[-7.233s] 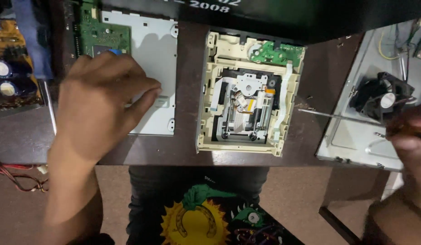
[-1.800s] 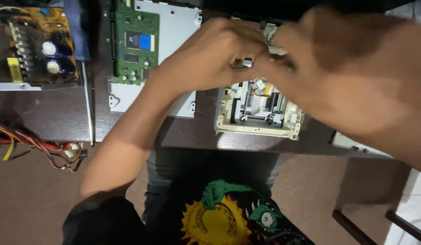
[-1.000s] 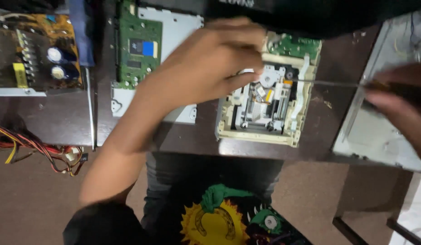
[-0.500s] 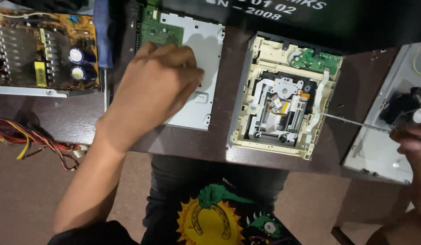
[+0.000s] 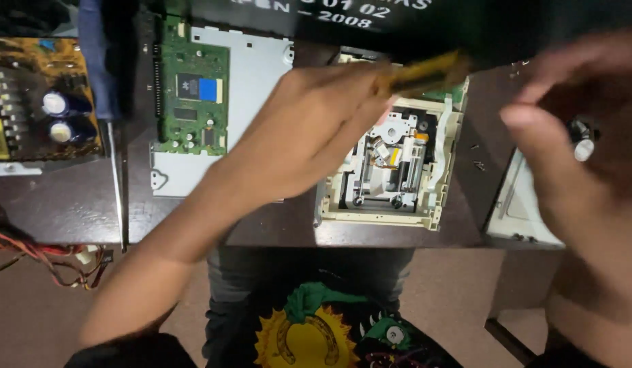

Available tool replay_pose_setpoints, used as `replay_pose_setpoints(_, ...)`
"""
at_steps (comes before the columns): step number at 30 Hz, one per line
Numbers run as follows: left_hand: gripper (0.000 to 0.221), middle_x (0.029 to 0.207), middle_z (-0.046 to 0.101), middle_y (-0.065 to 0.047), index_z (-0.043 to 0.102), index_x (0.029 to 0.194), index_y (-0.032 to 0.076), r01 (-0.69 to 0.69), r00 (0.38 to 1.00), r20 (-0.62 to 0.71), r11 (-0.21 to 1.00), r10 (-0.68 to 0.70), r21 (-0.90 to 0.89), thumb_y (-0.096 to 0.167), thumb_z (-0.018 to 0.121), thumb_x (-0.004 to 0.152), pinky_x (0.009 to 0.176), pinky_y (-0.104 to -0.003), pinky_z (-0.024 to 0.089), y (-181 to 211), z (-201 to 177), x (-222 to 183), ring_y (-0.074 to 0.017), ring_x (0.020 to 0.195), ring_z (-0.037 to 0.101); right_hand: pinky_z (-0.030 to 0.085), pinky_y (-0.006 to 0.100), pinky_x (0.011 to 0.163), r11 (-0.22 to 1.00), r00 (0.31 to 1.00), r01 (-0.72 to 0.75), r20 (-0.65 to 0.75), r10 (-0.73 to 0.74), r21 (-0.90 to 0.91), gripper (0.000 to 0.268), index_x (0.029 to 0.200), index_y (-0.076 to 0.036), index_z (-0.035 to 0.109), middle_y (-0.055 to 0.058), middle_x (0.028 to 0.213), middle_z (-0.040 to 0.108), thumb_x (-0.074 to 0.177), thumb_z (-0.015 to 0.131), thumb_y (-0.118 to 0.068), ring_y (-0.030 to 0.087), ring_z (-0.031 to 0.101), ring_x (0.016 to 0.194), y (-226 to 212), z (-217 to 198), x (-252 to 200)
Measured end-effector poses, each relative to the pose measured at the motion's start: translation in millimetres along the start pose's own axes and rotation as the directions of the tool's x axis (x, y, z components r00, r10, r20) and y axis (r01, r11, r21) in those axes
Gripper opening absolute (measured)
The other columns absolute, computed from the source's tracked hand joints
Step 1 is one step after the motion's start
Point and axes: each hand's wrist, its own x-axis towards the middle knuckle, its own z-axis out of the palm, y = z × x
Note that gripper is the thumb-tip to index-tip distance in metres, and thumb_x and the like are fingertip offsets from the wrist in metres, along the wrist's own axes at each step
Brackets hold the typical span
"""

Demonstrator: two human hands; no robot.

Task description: Disassembling an internal computer optical drive by removing the outer casing, unscrewing internal parts, and disconnecting ribbon cables.

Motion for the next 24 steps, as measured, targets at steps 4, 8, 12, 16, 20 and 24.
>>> replay_pose_setpoints(4,0.014,0.088,0.066,-0.013,0.065,0.096,-0.002,-0.041,0.990,0.139,0.997,0.031,0.073,0.004,0.056,0.104,0.079,-0.043,0.059,-18,6,-12,-0.0271,0.089,0.065,0.053,0.040,0.074,0.877,0.978,0.201,0.133,-0.158,-0.436,0.002,0.108,-0.003,0.081,0.013,0.089,0.072,0.108,0.081,-0.005,0.023,0.064,0.075,28,36,-4)
replay_pose_setpoints(8,0.018,0.102,0.066,-0.018,0.066,0.102,-0.001,-0.090,0.964,0.261,0.990,0.059,0.109,0.012,0.054,0.103,0.114,-0.059,0.035,-22,8,-11,-0.0361,0.124,0.057,0.046,0.030,0.053,0.715,0.987,0.142,0.049,-0.150,-0.684,0.019,0.107,-0.014,0.076,0.006,0.097,0.069,0.089,0.082,-0.010,0.023,0.064,0.083,40,72,-12)
replay_pose_setpoints(12,0.032,0.081,0.074,-0.009,0.067,0.093,0.001,-0.073,0.938,0.346,0.989,0.024,0.128,0.017,0.043,0.107,0.118,-0.060,0.027,-23,10,-9,-0.0358,0.132,0.054,0.048,0.039,0.061,0.687,0.979,0.104,-0.049,-0.200,-0.719,0.007,0.100,-0.014,0.073,0.006,0.103,0.066,0.099,0.079,-0.018,0.029,0.066,0.094,41,86,-9)
replay_pose_setpoints(16,0.032,0.087,0.075,-0.011,0.069,0.095,0.002,-0.058,0.932,0.362,0.990,0.009,0.127,0.015,0.042,0.106,0.120,-0.060,0.024,-27,14,-10,-0.0370,0.131,0.055,0.046,0.041,0.059,0.737,0.987,0.084,-0.045,-0.153,-0.671,0.011,0.099,-0.012,0.070,0.009,0.103,0.064,0.094,0.079,-0.015,0.032,0.065,0.091,39,88,-6)
replay_pose_setpoints(20,0.023,0.101,0.077,-0.013,0.068,0.105,-0.001,-0.179,0.936,0.343,0.949,0.082,0.259,0.021,0.061,0.106,0.121,-0.060,0.024,-34,22,-15,-0.0365,0.134,0.052,0.044,0.039,0.054,0.783,0.989,0.033,-0.091,-0.114,-0.621,0.008,0.095,-0.009,0.070,0.009,0.100,0.066,0.099,0.077,-0.011,0.029,0.066,0.082,35,89,-4)
replay_pose_setpoints(24,0.026,0.095,0.076,-0.010,0.069,0.109,0.000,-0.183,0.921,0.386,0.937,0.057,0.299,0.024,0.058,0.107,0.123,-0.060,0.019,-34,23,-13,-0.0355,0.137,0.051,0.047,0.045,0.061,0.805,0.992,-0.010,-0.108,-0.068,-0.593,0.009,0.096,-0.003,0.067,0.012,0.101,0.063,0.099,0.069,-0.011,0.035,0.064,0.096,39,96,-4)
